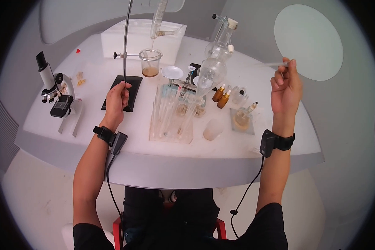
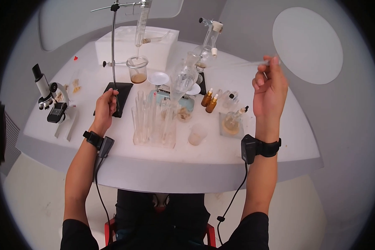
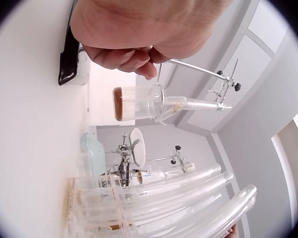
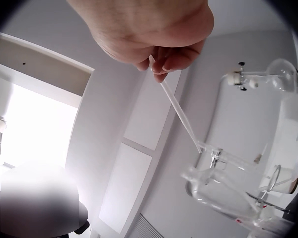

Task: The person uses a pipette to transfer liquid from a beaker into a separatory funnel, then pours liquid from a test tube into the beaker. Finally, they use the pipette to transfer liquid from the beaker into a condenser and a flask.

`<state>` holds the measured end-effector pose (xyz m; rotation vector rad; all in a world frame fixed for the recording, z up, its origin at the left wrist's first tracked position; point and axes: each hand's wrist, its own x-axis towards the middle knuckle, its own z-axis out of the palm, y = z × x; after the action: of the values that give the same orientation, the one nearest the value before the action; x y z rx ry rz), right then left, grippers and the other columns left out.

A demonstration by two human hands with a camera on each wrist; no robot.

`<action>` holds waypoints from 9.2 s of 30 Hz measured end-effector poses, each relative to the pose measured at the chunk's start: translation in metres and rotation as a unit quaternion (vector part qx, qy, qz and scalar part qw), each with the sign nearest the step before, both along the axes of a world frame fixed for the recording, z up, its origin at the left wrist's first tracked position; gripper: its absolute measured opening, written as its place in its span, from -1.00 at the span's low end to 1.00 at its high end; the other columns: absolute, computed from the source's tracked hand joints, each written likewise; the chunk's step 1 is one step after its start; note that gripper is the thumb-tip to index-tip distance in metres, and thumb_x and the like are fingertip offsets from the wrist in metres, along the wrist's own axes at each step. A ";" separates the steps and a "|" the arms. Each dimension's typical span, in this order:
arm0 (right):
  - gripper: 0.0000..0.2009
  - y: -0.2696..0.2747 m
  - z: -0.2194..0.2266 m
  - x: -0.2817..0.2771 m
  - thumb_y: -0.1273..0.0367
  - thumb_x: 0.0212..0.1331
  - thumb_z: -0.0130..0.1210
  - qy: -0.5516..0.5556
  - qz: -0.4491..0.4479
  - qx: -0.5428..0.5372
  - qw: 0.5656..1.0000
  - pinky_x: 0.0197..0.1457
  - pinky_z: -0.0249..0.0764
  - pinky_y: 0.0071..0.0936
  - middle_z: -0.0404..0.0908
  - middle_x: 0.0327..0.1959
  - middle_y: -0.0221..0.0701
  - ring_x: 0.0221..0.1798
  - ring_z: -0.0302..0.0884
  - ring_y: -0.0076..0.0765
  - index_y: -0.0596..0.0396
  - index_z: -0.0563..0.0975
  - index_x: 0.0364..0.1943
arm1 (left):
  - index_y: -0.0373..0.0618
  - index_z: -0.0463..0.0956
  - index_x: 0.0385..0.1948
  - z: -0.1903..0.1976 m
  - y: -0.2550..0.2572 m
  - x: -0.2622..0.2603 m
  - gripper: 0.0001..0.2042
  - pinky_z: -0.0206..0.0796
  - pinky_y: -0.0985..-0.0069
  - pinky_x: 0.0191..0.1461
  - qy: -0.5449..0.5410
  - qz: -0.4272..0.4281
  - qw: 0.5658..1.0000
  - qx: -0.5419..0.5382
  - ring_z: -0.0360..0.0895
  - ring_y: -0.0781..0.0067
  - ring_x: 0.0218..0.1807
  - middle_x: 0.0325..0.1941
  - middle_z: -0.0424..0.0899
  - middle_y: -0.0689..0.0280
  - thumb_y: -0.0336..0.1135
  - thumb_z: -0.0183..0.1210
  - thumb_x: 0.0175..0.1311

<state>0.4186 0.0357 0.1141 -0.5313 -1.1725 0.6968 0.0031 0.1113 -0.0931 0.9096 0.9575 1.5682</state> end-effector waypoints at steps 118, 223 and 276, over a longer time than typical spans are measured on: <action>-0.77 0.017 -0.140 0.025 0.21 0.27 0.29 -0.365 0.081 -0.221 0.901 -0.51 0.36 -0.74 0.68 -0.51 -0.49 -0.59 0.42 -0.76 0.08 0.70 -0.23 | -0.09 0.61 -0.21 -0.010 0.011 0.009 -0.76 -0.06 0.74 -0.53 -0.008 0.040 0.999 -0.024 0.13 0.80 -0.63 -0.57 0.39 0.60 -0.19 0.00 0.53; -0.74 0.025 -0.127 0.058 0.20 0.36 0.18 -0.246 0.071 -0.249 0.934 -0.45 0.24 -0.73 0.60 -0.49 -0.56 -0.57 0.34 -0.74 0.12 0.67 -0.18 | -0.09 0.59 -0.21 -0.015 0.017 -0.002 -0.77 -0.04 0.67 -0.54 -0.011 -0.004 1.000 -0.012 0.19 0.73 -0.63 -0.57 0.43 0.55 -0.18 0.00 0.51; -0.63 -0.003 0.027 -0.021 0.11 0.42 0.12 -0.068 0.064 -0.032 0.995 -0.50 0.21 -0.76 0.56 -0.40 -0.51 -0.52 0.30 -0.75 0.17 0.56 -0.03 | -0.07 0.58 -0.32 -0.002 0.000 0.005 -0.75 -0.05 0.71 -0.61 -0.010 -0.008 1.000 0.004 0.16 0.77 -0.65 -0.59 0.42 0.55 -0.14 0.04 0.50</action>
<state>0.3976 0.0327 0.1411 -0.5680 -1.3243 0.8190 0.0081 0.1113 -0.0950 0.9035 0.9276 1.5659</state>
